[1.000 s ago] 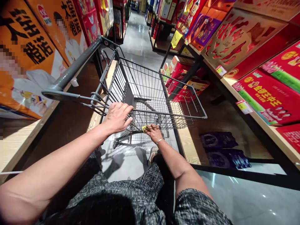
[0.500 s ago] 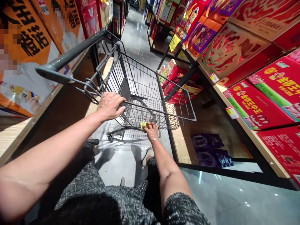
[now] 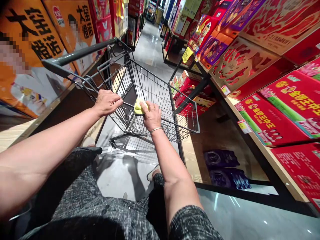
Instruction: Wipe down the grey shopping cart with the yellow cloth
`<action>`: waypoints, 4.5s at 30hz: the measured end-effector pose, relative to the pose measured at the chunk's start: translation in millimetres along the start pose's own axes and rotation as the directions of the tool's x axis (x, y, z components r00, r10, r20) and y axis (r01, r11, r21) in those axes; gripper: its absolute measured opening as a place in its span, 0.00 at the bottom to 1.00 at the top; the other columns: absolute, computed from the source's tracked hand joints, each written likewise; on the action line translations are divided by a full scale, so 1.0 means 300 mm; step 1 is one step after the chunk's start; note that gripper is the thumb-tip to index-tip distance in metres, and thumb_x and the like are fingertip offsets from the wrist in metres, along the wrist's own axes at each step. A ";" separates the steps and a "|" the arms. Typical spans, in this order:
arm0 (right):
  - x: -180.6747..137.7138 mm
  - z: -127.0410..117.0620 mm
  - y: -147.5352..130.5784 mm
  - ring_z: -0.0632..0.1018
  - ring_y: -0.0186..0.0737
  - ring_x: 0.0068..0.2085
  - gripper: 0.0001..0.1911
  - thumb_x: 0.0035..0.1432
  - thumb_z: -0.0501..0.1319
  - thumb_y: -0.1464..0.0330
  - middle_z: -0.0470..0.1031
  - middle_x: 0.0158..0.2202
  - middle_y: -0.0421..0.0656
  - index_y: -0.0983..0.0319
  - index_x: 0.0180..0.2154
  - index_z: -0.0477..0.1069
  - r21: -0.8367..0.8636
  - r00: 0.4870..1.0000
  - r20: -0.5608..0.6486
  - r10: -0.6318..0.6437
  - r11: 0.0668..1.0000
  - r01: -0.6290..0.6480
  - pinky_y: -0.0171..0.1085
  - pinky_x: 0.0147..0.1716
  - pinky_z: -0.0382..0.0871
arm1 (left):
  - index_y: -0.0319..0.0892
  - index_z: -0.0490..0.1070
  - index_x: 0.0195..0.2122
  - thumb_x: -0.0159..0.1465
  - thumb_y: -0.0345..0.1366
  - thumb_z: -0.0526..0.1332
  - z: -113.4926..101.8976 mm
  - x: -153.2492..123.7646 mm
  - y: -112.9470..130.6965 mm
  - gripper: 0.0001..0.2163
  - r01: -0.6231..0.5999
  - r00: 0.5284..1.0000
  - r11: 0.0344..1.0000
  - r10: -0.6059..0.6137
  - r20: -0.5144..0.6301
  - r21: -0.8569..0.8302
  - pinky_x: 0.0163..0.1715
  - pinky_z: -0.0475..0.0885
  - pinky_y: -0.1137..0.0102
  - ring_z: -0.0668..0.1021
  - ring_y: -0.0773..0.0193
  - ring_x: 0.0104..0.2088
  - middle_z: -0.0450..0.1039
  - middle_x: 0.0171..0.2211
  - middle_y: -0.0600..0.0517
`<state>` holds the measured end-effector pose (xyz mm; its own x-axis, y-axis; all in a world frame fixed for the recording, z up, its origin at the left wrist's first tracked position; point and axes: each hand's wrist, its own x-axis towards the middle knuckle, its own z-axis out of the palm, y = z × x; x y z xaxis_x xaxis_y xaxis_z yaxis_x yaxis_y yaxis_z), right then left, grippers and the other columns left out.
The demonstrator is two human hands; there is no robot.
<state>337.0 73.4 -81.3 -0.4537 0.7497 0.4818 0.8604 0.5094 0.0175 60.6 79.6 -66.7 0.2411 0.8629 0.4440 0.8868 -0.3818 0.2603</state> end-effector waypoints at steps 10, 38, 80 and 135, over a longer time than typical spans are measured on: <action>-0.355 -0.070 0.391 0.67 0.51 0.56 0.32 0.55 0.55 0.77 0.69 0.60 0.48 0.53 0.60 0.71 -0.069 0.974 -0.035 0.223 0.972 -0.225 0.49 0.54 0.64 | 0.43 0.76 0.34 0.69 0.49 0.52 -0.031 0.001 0.008 0.18 0.054 0.995 0.993 -0.063 0.082 0.107 0.52 0.61 0.52 0.75 0.50 0.45 0.77 0.34 0.48; -0.637 0.524 0.121 0.71 0.50 0.52 0.16 0.60 0.60 0.72 0.79 0.46 0.45 0.51 0.46 0.78 -0.029 0.962 0.247 -0.121 0.991 0.132 0.53 0.51 0.62 | 0.50 0.73 0.50 0.53 0.23 0.56 0.104 0.020 0.249 0.25 -0.150 0.959 0.984 0.167 0.230 -0.091 0.59 0.50 0.54 0.73 0.56 0.49 0.77 0.44 0.53; -0.605 -0.186 0.522 0.65 0.55 0.58 0.39 0.51 0.56 0.78 0.66 0.62 0.50 0.52 0.65 0.64 -0.125 0.936 0.044 0.351 0.931 -0.343 0.54 0.54 0.63 | 0.51 0.73 0.47 0.52 0.27 0.57 0.102 0.002 0.287 0.21 -0.103 0.967 0.994 0.109 0.231 -0.035 0.61 0.48 0.50 0.71 0.51 0.52 0.77 0.44 0.52; -0.881 0.040 0.295 0.63 0.49 0.60 0.23 0.69 0.58 0.70 0.72 0.60 0.43 0.44 0.60 0.72 -0.194 0.990 -0.058 0.131 0.971 -0.140 0.50 0.57 0.54 | 0.46 0.79 0.37 0.72 0.51 0.50 0.303 0.101 0.589 0.22 -0.193 0.874 0.925 0.314 0.370 -0.329 0.58 0.47 0.50 0.71 0.54 0.47 0.80 0.40 0.51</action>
<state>530.2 -74.7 -217.5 -0.3230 0.7843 0.5296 0.9439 0.3079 0.1197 260.6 68.4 -85.2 0.6352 0.7571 0.1527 0.6438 -0.6282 0.4369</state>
